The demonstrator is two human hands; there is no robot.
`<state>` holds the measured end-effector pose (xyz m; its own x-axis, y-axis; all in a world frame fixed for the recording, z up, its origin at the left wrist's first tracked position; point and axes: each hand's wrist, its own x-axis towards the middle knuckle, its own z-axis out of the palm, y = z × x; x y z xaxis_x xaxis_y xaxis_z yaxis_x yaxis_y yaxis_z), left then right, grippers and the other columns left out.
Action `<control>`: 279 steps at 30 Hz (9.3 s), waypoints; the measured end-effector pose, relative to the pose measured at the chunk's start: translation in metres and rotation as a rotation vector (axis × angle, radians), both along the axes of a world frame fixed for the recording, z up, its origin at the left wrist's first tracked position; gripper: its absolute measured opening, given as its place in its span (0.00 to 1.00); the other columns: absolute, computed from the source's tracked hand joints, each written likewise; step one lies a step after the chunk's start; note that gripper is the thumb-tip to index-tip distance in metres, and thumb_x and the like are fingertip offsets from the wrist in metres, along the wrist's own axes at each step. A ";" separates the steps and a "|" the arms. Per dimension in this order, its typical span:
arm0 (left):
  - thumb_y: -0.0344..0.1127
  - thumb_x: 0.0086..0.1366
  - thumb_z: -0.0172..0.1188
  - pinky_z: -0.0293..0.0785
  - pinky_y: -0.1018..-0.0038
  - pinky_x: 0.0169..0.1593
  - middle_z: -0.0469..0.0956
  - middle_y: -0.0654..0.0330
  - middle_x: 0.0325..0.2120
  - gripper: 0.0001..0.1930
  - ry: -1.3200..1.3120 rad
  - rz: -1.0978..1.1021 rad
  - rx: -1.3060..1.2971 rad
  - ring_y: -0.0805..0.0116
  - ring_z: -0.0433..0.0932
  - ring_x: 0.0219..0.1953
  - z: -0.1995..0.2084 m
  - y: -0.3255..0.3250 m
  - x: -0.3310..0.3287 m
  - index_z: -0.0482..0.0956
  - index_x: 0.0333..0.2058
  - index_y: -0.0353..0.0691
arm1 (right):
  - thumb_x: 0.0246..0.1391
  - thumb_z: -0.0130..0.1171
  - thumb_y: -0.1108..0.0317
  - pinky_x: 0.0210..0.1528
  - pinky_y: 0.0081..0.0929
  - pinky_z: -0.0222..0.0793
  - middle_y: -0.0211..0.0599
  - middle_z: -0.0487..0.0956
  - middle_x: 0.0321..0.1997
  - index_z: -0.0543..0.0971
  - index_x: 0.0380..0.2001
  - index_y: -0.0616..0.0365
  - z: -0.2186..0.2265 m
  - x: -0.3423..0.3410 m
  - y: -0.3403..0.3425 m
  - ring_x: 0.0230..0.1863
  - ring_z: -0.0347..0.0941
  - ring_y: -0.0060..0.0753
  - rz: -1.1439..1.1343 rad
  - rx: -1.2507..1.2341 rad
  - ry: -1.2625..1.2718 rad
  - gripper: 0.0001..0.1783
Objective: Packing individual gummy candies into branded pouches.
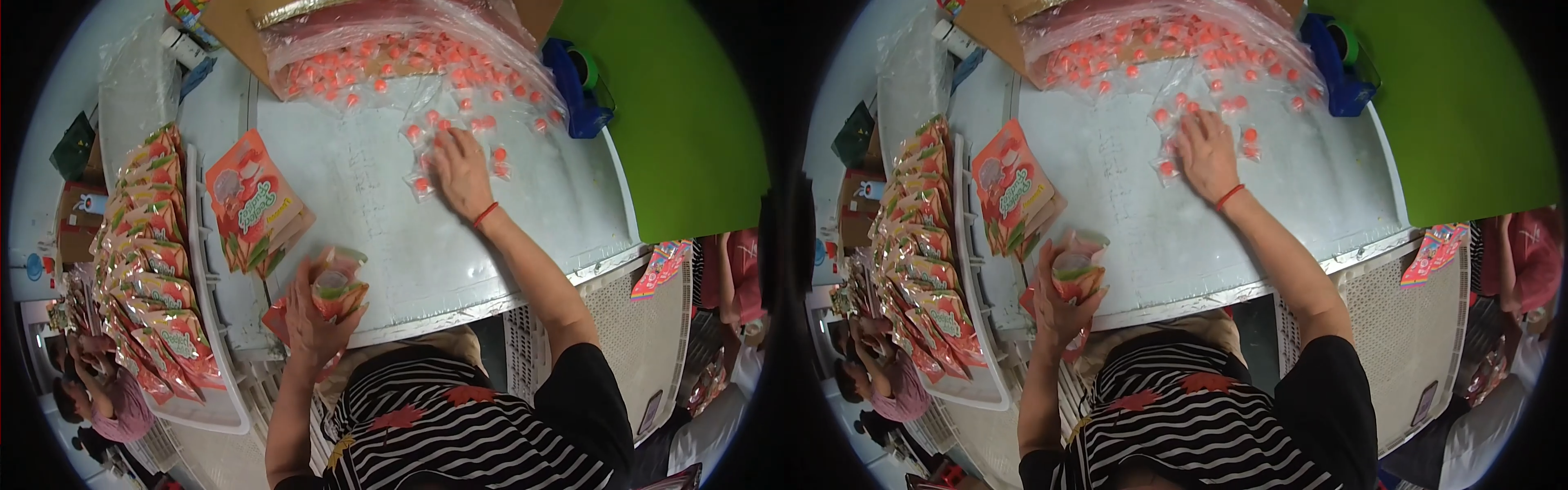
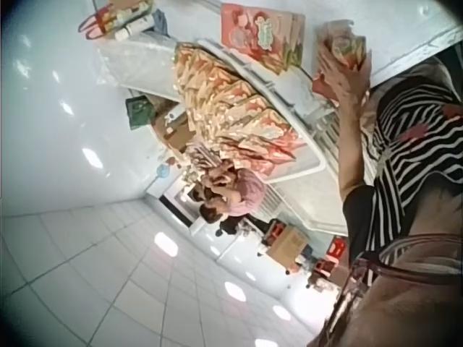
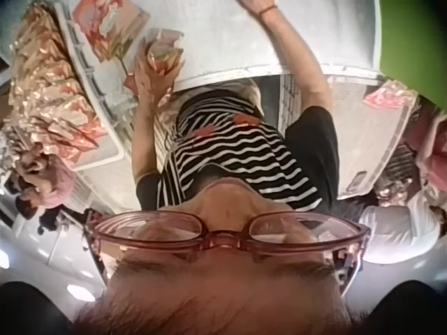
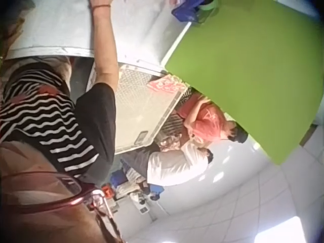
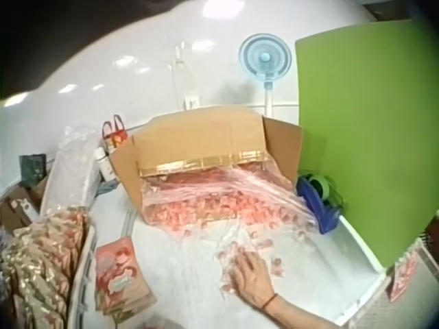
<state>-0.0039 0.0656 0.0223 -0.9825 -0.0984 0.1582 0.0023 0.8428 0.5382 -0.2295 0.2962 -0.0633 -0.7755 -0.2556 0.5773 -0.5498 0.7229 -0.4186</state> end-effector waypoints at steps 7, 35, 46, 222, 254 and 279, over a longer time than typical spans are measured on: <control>0.36 0.40 0.75 0.67 0.60 0.53 0.69 0.47 0.49 0.52 0.062 0.090 0.125 0.49 0.70 0.50 0.006 -0.014 0.023 0.53 0.61 0.34 | 0.52 0.55 0.70 0.52 0.40 0.65 0.43 0.75 0.47 0.76 0.41 0.61 -0.012 -0.047 0.076 0.48 0.71 0.47 0.049 0.068 0.034 0.13; 0.29 0.41 0.74 0.71 0.66 0.54 0.69 0.48 0.52 0.51 0.096 0.161 0.167 0.55 0.73 0.51 0.009 -0.028 0.031 0.51 0.62 0.36 | 0.65 0.37 0.51 0.62 0.36 0.57 0.44 0.73 0.54 0.73 0.50 0.61 0.026 -0.043 -0.034 0.58 0.66 0.46 0.428 -0.033 -0.583 0.26; 0.30 0.40 0.75 0.70 0.63 0.53 0.69 0.48 0.50 0.52 0.066 0.271 0.324 0.52 0.72 0.51 0.006 -0.040 0.034 0.52 0.62 0.39 | 0.65 0.35 0.51 0.63 0.38 0.55 0.50 0.72 0.55 0.68 0.54 0.63 0.024 -0.019 0.014 0.58 0.67 0.45 0.360 -0.950 -0.801 0.27; 0.26 0.40 0.73 0.67 0.67 0.55 0.69 0.50 0.50 0.50 0.077 0.285 0.397 0.57 0.71 0.51 0.000 -0.042 0.031 0.53 0.62 0.35 | 0.66 0.38 0.55 0.56 0.32 0.63 0.42 0.76 0.49 0.69 0.49 0.63 0.028 -0.047 0.122 0.53 0.71 0.35 0.062 -1.240 -0.645 0.22; 0.27 0.39 0.74 0.68 0.66 0.54 0.70 0.50 0.50 0.51 0.048 0.297 0.423 0.57 0.71 0.50 0.005 -0.038 0.038 0.53 0.62 0.36 | 0.50 0.56 0.41 0.64 0.61 0.44 0.49 0.58 0.65 0.68 0.58 0.45 0.020 -0.014 0.037 0.67 0.49 0.62 0.032 0.296 -0.152 0.35; 0.41 0.35 0.78 0.64 0.57 0.55 0.66 0.48 0.51 0.53 0.329 0.026 0.136 0.48 0.66 0.53 0.004 -0.020 -0.033 0.55 0.58 0.35 | 0.56 0.58 0.65 0.24 0.20 0.61 0.29 0.70 0.20 0.73 0.23 0.61 0.035 0.039 -0.042 0.19 0.63 0.19 0.134 -0.355 -0.256 0.12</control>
